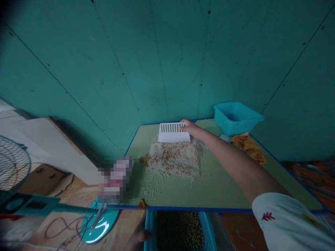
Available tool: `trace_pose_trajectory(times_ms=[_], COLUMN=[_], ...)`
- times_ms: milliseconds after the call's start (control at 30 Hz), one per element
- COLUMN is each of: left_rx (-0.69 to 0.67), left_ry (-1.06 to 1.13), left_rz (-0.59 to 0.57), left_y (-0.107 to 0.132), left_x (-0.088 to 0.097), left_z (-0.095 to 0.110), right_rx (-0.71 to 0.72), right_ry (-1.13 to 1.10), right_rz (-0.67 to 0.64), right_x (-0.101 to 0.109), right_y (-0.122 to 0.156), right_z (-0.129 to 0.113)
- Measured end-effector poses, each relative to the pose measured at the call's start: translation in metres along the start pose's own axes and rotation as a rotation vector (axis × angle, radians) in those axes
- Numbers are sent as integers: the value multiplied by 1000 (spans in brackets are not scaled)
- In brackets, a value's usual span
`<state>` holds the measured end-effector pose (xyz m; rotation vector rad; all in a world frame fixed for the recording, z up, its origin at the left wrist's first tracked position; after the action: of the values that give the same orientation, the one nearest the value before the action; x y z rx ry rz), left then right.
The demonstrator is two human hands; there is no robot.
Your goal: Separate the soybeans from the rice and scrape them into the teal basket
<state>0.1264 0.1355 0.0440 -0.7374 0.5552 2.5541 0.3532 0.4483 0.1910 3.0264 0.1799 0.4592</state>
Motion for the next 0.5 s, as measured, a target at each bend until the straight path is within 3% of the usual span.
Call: trace_pose_trajectory(times_ms=[167, 500], left_rx=[15, 35], left_ry=[13, -12], left_rz=[24, 57], left_y=[-3, -1], left_x=[-4, -4], left_z=[0, 0], right_rx=[6, 74], right_ry=[-43, -135], right_rz=[-30, -27], right_x=[-2, -7], right_y=[8, 32], right_z=[4, -11])
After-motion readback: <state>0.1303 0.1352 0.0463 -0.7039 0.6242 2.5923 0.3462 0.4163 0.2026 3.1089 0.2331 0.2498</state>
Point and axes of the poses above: each hand's wrist, its own y-axis away from the middle knuckle, its own x-axis out of the back of the hand, z = x × y, the point moved 10 cm from there along -y, towards the middle knuckle, and after that the axes turned 2 degrees about -x, right-handed, at the moved point
